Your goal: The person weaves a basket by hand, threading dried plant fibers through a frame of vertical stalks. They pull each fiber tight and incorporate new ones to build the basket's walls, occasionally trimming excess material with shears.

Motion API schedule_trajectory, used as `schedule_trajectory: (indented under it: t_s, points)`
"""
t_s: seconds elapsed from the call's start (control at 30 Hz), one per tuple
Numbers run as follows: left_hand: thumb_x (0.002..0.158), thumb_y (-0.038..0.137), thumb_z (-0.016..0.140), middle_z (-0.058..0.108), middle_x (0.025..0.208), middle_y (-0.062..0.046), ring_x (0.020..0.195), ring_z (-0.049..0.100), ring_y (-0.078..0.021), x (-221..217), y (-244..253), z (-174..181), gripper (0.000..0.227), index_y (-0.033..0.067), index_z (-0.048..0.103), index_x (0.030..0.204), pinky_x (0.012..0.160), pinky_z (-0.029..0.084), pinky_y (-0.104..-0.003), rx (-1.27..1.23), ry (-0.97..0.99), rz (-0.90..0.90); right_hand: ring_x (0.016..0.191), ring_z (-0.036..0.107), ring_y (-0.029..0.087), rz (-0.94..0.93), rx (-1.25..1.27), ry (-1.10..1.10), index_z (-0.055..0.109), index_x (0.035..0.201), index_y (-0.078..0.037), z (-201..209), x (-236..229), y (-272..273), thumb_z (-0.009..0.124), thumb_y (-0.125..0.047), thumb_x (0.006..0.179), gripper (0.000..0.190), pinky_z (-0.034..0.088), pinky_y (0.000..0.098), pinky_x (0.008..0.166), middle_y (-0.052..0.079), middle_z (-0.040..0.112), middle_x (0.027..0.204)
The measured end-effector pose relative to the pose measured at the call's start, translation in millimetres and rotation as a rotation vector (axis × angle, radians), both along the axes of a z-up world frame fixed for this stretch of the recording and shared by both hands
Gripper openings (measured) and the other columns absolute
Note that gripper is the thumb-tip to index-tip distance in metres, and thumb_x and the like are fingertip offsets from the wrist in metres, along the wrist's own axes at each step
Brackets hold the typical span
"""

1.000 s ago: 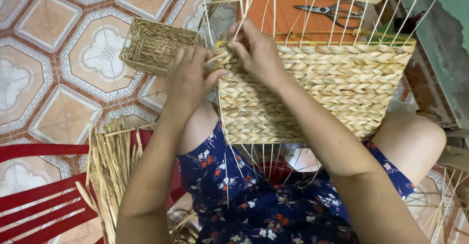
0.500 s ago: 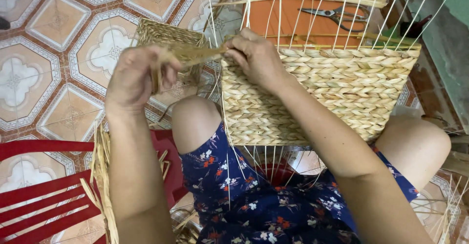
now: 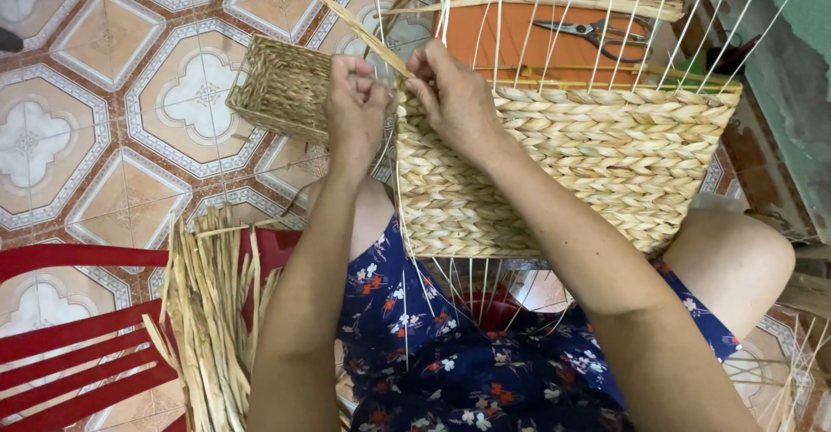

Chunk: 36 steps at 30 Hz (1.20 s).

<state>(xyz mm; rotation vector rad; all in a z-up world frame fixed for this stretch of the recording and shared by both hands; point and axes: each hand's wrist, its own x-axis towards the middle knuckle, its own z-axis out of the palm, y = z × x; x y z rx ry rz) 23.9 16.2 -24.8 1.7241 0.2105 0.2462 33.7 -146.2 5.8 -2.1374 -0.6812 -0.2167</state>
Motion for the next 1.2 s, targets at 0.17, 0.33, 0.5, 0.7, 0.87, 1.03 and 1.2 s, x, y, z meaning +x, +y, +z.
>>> schedule_trajectory:
  t_s: [0.17, 0.33, 0.5, 0.7, 0.87, 1.03, 1.2]
  points:
    - [0.098, 0.008, 0.067, 0.068, 0.090, -0.006, 0.072, 0.064, -0.0136, -11.9, 5.6, -25.3, 0.005, 0.0100, 0.065, 0.103, 0.060, 0.051, -0.026, 0.384, -0.063, -0.036, 0.089, 0.076, 0.022, -0.012, 0.019, -0.141, 0.055, 0.108, -0.005, -8.6, -1.8, -0.3, 0.065, -0.008, 0.102, 0.012, 0.063, 0.0305, 0.075, 0.013, 0.072, 0.100]
    - [0.088, 0.021, 0.074, 0.061, 0.094, -0.005, 0.079, 0.062, -0.0203, -29.3, -5.6, 10.2, 0.010, 0.0152, 0.068, 0.094, 0.063, 0.052, -0.028, 1.058, -0.677, 0.287, 0.081, 0.074, 0.019, -0.055, -0.037, -0.309, 0.062, 0.106, -0.005, -17.7, -3.8, 0.1, 0.071, -0.008, 0.098, 0.012, 0.064, 0.0296, 0.071, 0.009, 0.072, 0.102]
    - [0.097, 0.013, 0.060, 0.069, 0.079, 0.006, 0.063, 0.063, -0.0038, -8.8, 8.2, -15.1, 0.008, 0.0143, 0.068, 0.096, 0.057, 0.056, -0.020, 0.041, 0.131, -0.186, 0.081, 0.072, 0.024, -0.074, -0.033, -0.411, 0.061, 0.106, -0.005, 1.2, -16.9, 1.4, 0.068, -0.010, 0.101, 0.010, 0.060, 0.0347, 0.066, 0.009, 0.068, 0.101]
    - [0.103, 0.014, 0.061, 0.061, 0.071, 0.005, 0.056, 0.047, -0.0035, 10.4, 31.5, -58.7, 0.015, 0.0110, 0.073, 0.095, 0.046, 0.036, -0.016, -0.376, 0.239, -0.382, 0.082, 0.064, 0.023, -0.130, -0.266, -0.494, 0.064, 0.112, -0.007, -7.1, -24.9, -4.3, 0.069, -0.007, 0.099, 0.014, 0.055, 0.0367, 0.062, 0.008, 0.055, 0.099]
    - [0.099, 0.011, 0.065, 0.070, 0.079, 0.000, 0.063, 0.059, -0.0051, 15.4, 29.8, -42.4, 0.012, 0.0068, 0.074, 0.105, 0.054, 0.049, -0.017, -0.639, 0.294, -0.427, 0.086, 0.055, 0.021, -0.106, -0.454, -0.596, 0.067, 0.128, -0.010, -10.7, -29.7, -19.4, 0.069, -0.007, 0.096, 0.032, 0.050, 0.0301, 0.057, 0.008, 0.053, 0.104]
    - [0.100, 0.012, 0.067, 0.072, 0.084, -0.002, 0.069, 0.066, -0.0078, 24.5, 36.4, -36.1, 0.012, 0.0040, 0.072, 0.107, 0.062, 0.057, -0.020, -0.667, 0.364, -0.501, 0.094, 0.052, 0.023, -0.127, -0.640, -0.638, 0.065, 0.133, -0.005, -2.3, -37.1, -11.5, 0.067, -0.003, 0.079, 0.054, 0.053, 0.0334, 0.071, 0.009, 0.051, 0.104]
    - [0.102, 0.016, 0.066, 0.069, 0.078, 0.001, 0.054, 0.055, -0.0041, 31.8, 44.8, -48.0, 0.017, 0.0040, 0.072, 0.112, 0.044, 0.047, -0.017, -0.670, 0.343, -0.627, 0.094, 0.052, 0.027, -0.146, -0.652, -0.456, 0.066, 0.112, 0.001, -1.9, -28.1, 5.4, 0.069, -0.009, 0.086, 0.029, 0.051, 0.0378, 0.068, 0.013, 0.048, 0.100]
